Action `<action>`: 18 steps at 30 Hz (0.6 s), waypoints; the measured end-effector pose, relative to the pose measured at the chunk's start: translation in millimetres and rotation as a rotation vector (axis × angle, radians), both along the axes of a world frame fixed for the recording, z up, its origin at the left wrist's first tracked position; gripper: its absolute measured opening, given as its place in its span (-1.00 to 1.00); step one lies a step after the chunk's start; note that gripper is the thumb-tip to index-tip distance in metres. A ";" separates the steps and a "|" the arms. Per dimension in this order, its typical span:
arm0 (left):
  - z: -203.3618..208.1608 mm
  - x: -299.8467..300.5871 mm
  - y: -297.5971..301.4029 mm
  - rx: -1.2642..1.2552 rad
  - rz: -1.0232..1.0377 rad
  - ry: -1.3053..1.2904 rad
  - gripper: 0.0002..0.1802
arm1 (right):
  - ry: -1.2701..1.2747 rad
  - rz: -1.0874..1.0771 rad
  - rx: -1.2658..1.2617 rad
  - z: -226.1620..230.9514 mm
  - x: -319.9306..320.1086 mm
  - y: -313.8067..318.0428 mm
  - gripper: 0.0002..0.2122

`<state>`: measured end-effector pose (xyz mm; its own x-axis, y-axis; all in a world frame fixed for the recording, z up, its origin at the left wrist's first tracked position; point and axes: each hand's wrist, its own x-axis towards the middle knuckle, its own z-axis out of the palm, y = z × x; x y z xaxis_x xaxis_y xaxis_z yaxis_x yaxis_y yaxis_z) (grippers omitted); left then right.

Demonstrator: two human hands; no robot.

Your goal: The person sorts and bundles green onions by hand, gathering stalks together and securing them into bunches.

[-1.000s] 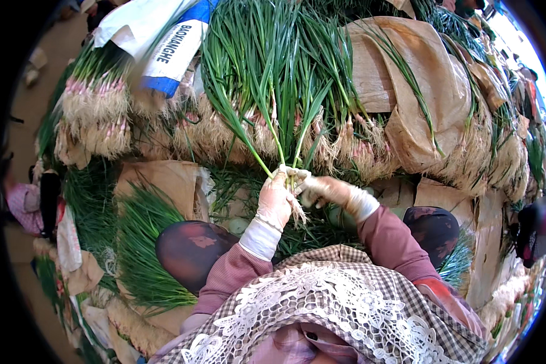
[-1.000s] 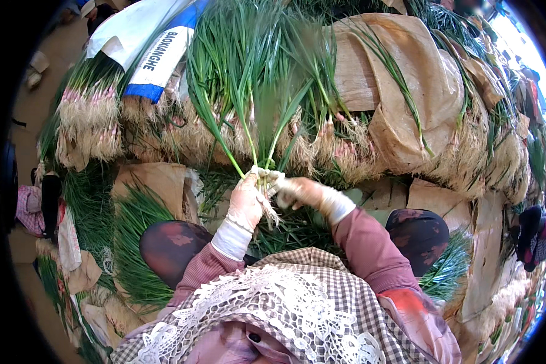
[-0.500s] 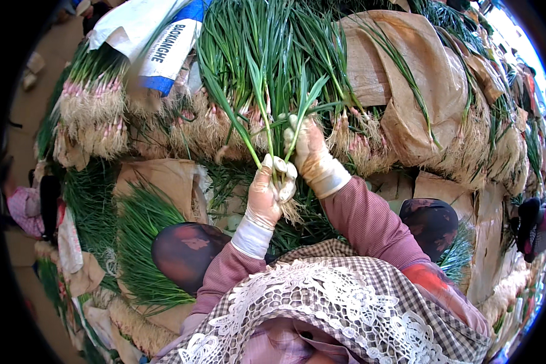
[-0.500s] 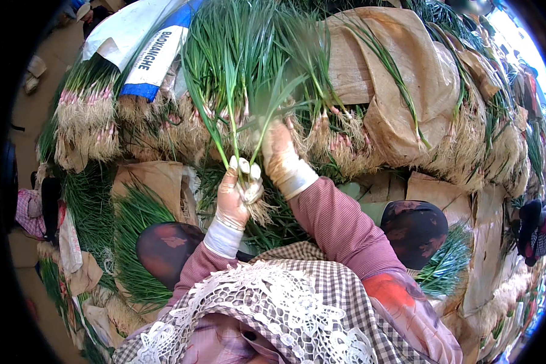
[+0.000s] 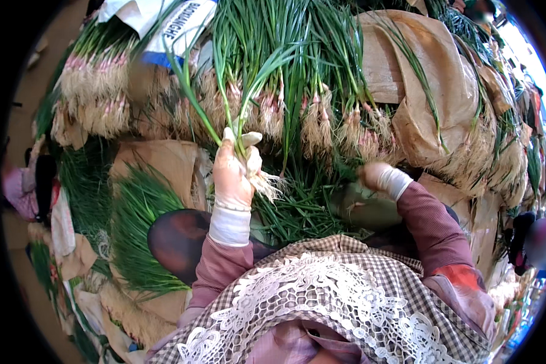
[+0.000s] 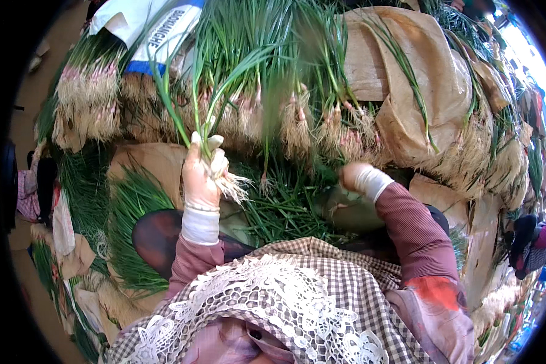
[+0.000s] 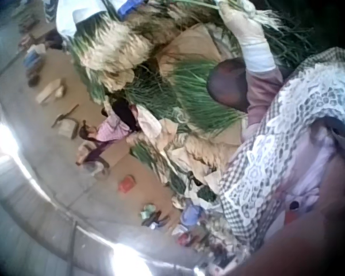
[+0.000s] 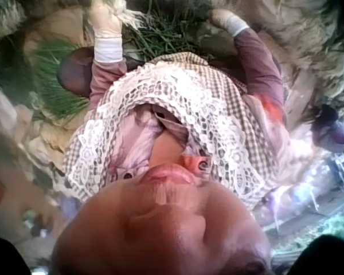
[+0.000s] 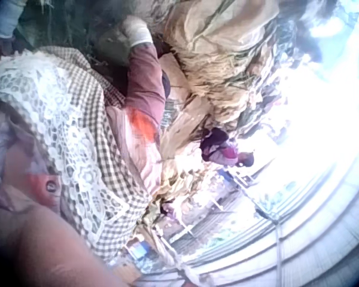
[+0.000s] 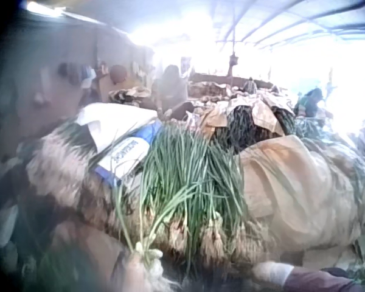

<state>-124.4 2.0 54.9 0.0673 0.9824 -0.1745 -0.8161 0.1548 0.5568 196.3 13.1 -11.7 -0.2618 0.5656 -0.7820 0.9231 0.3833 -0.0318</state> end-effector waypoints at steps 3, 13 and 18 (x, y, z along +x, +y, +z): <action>-6.9 -4.7 2.5 -0.147 -0.052 0.036 -0.55 | -0.166 0.010 0.004 16.5 -27.4 -8.5 -0.73; 4.8 -14.5 -13.2 0.186 -0.114 -0.028 -0.65 | 0.843 -1.175 -0.087 -78.9 -176.4 43.1 -0.62; 27.0 -23.0 -17.9 0.466 -0.092 -0.112 -0.69 | 1.305 -0.831 0.377 -1.7 -121.8 68.6 -0.77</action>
<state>-147.4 -15.9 81.9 0.1510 0.9434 0.2954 -0.8694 -0.0155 0.4939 74.5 81.7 -13.3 -0.1437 0.9874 -0.0661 0.2867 -0.0224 -0.9578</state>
